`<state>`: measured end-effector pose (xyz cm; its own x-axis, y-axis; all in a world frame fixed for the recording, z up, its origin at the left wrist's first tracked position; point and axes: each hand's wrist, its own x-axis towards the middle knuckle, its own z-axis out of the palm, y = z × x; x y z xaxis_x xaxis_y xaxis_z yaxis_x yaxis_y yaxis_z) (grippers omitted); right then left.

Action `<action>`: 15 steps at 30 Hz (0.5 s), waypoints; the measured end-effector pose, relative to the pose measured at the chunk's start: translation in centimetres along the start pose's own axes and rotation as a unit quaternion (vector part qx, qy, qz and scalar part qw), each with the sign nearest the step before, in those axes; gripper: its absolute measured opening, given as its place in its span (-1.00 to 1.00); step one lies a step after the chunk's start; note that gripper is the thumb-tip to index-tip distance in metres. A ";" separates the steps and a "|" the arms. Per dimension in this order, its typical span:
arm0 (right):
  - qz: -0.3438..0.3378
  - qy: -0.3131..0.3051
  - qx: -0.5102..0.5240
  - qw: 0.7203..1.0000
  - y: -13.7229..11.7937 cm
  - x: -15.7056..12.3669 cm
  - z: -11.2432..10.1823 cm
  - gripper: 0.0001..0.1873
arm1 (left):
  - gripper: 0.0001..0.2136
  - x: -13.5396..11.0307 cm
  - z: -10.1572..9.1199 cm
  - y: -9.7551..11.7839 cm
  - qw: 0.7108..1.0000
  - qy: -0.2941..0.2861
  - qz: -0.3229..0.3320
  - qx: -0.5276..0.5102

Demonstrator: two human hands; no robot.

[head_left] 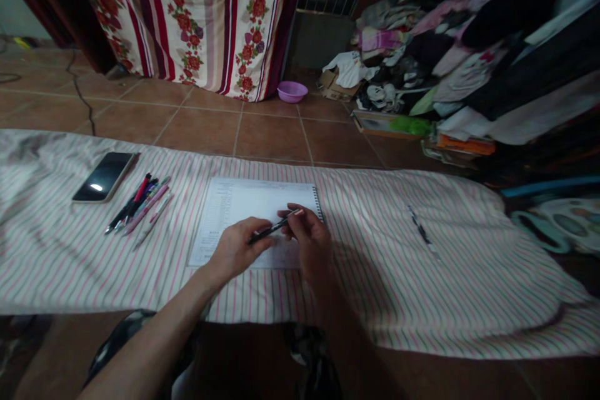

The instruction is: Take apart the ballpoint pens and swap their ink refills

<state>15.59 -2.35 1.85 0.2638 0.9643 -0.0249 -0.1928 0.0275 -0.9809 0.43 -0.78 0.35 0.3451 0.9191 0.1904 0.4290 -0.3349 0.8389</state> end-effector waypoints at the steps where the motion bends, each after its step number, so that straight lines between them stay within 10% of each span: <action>1: -0.005 -0.010 -0.011 1.000 0.0 -0.1 0.0 -0.73 | -0.81 -0.1 0.1 0.1 1.000 -0.003 0.003 0.022; 15: 0.007 -0.097 0.026 0.995 -0.4 -0.1 -0.4 -0.60 | -0.73 -0.4 0.4 0.2 0.997 -0.071 -0.012 -0.019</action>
<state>16.00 -2.52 2.14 0.0744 0.9972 0.0047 -0.2453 0.0228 -0.9692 0.74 -1.30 0.23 0.4516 0.8868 0.0982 0.4078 -0.3031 0.8613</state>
